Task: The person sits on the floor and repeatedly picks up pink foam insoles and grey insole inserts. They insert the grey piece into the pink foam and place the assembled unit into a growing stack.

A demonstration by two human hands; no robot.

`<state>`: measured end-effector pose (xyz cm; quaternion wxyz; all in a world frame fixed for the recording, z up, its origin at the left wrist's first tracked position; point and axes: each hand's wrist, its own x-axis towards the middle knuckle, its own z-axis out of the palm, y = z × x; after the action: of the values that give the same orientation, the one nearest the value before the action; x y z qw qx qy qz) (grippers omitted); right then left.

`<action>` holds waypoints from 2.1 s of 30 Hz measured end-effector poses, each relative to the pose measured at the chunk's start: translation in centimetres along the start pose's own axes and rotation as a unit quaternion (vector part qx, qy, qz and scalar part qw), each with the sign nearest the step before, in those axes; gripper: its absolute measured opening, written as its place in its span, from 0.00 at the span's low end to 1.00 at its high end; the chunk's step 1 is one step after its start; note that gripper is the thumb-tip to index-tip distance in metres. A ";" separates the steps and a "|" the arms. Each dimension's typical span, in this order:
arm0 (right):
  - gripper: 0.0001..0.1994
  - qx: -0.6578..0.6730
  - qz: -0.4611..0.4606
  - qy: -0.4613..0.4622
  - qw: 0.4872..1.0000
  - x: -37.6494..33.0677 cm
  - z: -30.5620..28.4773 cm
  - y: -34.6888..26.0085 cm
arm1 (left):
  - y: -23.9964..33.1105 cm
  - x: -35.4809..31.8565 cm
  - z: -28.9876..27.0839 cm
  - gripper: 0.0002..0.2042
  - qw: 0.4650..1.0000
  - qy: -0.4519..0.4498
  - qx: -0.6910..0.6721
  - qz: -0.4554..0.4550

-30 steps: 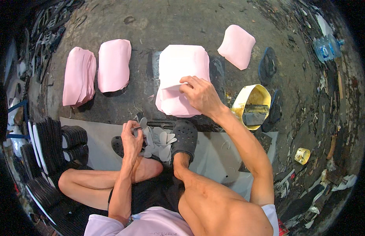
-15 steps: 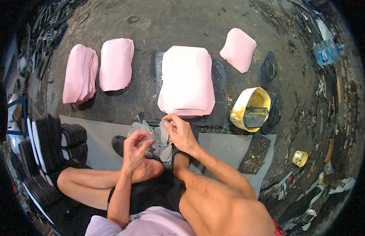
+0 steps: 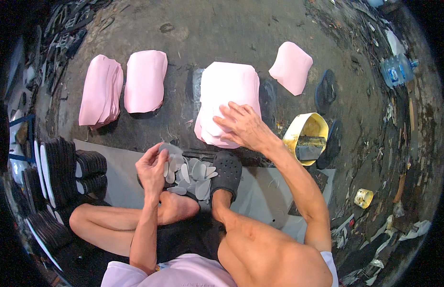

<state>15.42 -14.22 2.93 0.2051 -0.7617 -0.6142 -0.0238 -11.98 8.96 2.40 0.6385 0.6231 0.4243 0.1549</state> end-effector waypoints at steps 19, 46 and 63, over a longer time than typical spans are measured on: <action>0.17 0.115 0.201 0.052 0.971 -3.7 1.9 -4.3 | -2.8 2.1 13.2 0.18 0.842 -0.101 0.335 0.410; 0.13 0.295 0.423 -0.035 0.856 0.9 -4.1 -4.0 | -1.0 2.3 13.8 0.15 0.918 -0.096 0.250 0.292; 0.19 -0.012 0.160 -0.066 0.985 -3.5 0.5 -6.3 | -2.2 1.2 11.4 0.31 0.861 -0.132 0.315 0.376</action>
<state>8.49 -16.26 3.30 0.1566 -0.8523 -0.4964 0.0522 -3.60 1.87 -1.57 0.3512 0.9179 0.0959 0.1577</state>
